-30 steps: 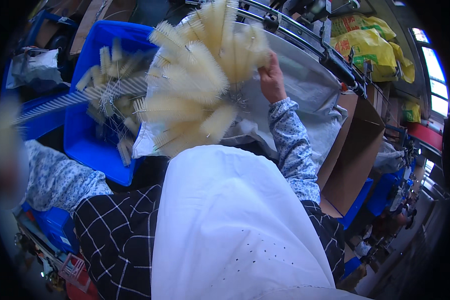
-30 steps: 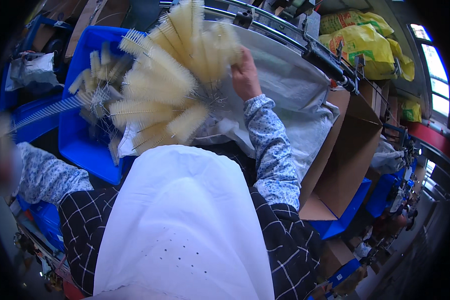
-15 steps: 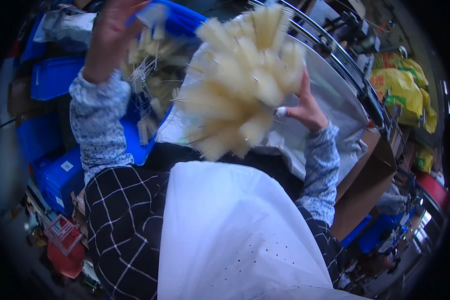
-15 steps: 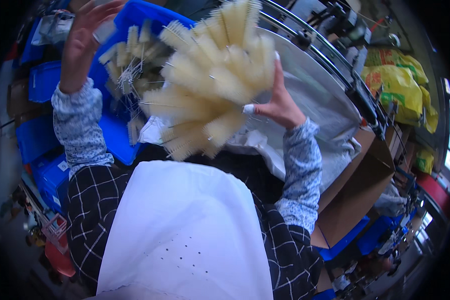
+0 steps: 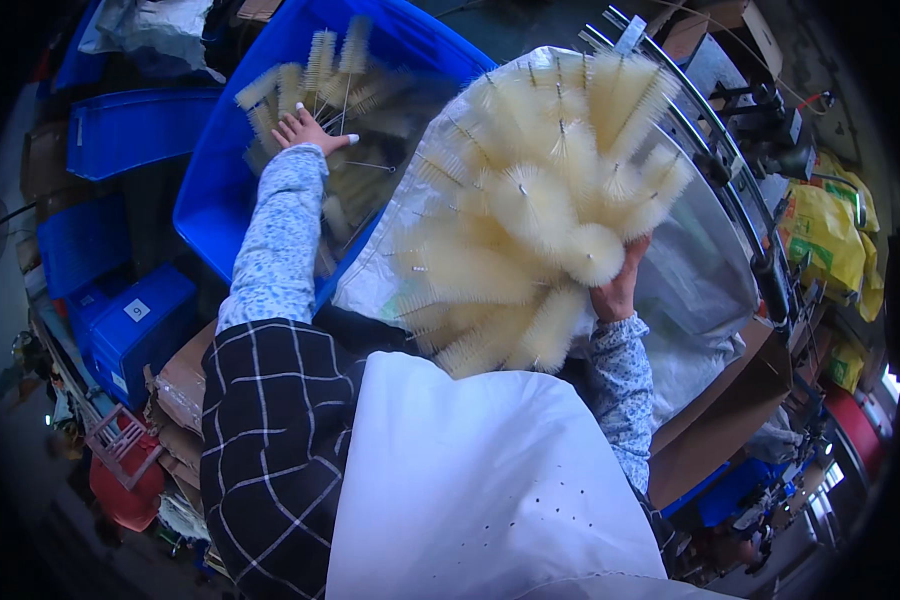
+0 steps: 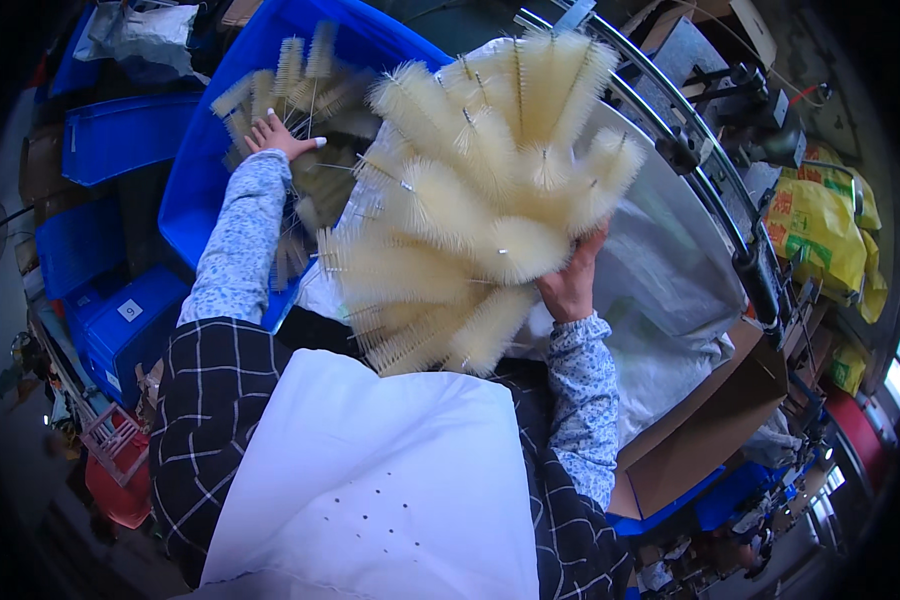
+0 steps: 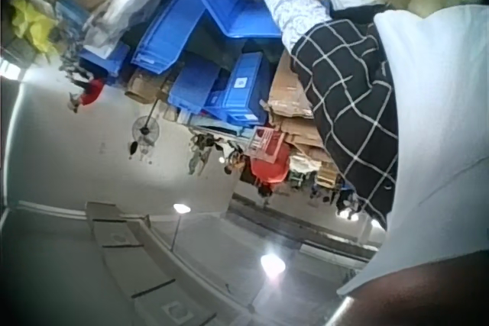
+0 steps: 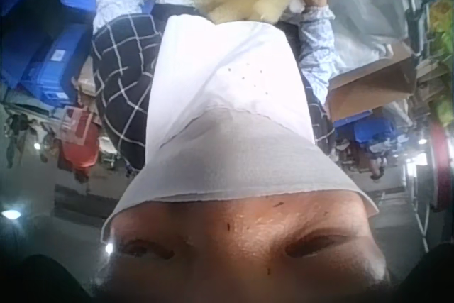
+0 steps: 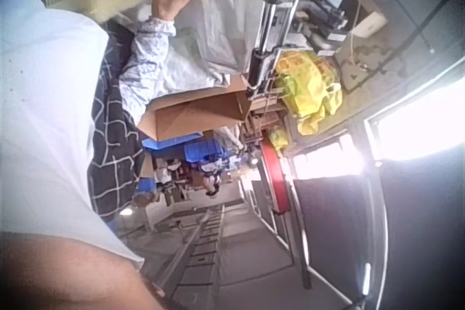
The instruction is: Manually selecting yellow brushes from a container and feeding them into a production machine for twisting or packaging.
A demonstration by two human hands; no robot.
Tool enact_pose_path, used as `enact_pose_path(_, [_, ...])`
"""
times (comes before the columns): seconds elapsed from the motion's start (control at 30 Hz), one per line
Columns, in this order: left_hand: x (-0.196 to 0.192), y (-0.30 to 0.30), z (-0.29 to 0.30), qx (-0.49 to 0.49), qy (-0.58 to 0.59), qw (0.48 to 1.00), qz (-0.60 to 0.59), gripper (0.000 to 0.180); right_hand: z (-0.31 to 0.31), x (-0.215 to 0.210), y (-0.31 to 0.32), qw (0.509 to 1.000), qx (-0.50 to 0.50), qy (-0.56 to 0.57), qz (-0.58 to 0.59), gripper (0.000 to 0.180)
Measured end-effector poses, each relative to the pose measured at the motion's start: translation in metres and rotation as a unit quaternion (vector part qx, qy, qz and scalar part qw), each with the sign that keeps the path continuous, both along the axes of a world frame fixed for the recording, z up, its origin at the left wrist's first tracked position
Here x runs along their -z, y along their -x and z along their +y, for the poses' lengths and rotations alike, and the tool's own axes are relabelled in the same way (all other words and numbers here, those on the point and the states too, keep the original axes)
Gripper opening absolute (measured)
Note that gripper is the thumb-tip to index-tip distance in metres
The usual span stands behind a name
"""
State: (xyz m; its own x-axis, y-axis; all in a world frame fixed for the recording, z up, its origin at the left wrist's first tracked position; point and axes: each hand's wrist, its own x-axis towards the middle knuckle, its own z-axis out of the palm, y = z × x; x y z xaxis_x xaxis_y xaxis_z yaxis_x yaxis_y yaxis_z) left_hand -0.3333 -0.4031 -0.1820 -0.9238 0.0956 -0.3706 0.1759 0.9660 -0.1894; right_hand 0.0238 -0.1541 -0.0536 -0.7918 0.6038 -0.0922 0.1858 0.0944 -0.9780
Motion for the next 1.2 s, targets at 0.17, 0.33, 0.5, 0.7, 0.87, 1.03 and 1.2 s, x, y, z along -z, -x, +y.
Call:
enact_pose_path(0.17, [0.053,0.046,-0.039,-0.254,-0.17,0.952,0.004,0.117,0.004,0.018,-0.005,0.993,0.034,0.111,-0.039,0.085])
enact_pose_path(0.33, [0.047,0.058,-0.022,-0.111,-0.105,0.976,-0.157,0.116,0.006,0.04,-0.03,0.996,0.011,-0.055,-0.069,0.083])
enact_pose_path(0.5, [0.023,0.02,0.016,-0.064,0.018,0.99,-0.126,0.113,0.001,0.033,-0.019,0.997,0.065,-0.01,-0.032,0.072])
enact_pose_path(0.7, [0.059,0.021,0.009,-0.13,-0.043,0.984,-0.117,0.102,-0.007,-0.006,0.015,0.926,0.183,0.331,-0.006,0.071])
enact_pose_path(0.87, [0.053,0.015,0.009,-0.07,-0.028,0.994,-0.077,0.1,-0.001,0.008,0.001,0.918,0.147,0.367,0.019,0.071])
enact_pose_path(1.03, [0.081,0.017,-0.006,-0.034,-0.028,0.998,-0.034,0.098,-0.002,0.008,0.003,0.912,0.109,0.393,0.041,0.071])
enact_pose_path(1.2, [0.056,0.026,-0.001,-0.049,-0.052,0.997,-0.042,0.089,-0.004,0.012,-0.002,0.924,0.147,0.351,0.021,0.071])
